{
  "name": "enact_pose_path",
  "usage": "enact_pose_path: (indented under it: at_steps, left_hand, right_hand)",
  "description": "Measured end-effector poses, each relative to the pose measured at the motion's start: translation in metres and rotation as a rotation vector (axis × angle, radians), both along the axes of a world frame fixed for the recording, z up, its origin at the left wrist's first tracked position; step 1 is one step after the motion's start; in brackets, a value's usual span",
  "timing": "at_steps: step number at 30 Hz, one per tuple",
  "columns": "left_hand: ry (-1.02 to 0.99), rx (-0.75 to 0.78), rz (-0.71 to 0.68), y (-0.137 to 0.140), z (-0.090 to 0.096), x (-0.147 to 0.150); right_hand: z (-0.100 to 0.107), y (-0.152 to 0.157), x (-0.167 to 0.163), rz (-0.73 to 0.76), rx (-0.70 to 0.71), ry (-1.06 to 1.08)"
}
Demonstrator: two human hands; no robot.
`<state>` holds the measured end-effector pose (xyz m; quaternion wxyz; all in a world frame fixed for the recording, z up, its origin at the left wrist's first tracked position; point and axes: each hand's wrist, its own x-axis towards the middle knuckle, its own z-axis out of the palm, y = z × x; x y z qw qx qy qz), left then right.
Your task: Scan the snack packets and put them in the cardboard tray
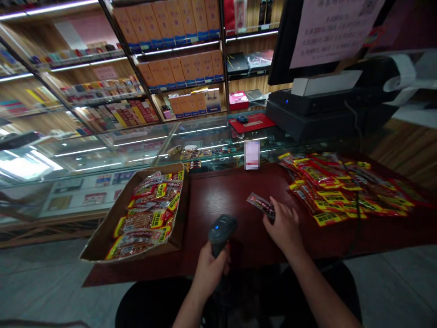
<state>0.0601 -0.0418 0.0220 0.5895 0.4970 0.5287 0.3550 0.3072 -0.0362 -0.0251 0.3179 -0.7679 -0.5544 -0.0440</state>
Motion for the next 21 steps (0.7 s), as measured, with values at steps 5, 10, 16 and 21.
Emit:
enact_pose_path:
  at_steps: [5, 10, 16, 21]
  left_hand:
    - [-0.005, -0.010, -0.037, 0.001, 0.002, 0.000]
    - [0.005, 0.003, -0.075, -0.001, 0.006, -0.002]
    - [-0.003, 0.007, -0.089, -0.002, -0.001, -0.004]
    - [0.015, 0.020, -0.099, -0.002, 0.001, -0.004]
  right_hand:
    - [0.006, -0.002, 0.000, 0.139, 0.044, 0.043]
    - [0.011, -0.002, -0.001, 0.221, 0.086, 0.100]
    - [0.005, 0.001, 0.006, 0.180, 0.134, 0.331]
    - [0.005, 0.002, 0.009, 0.122, 0.165, 0.367]
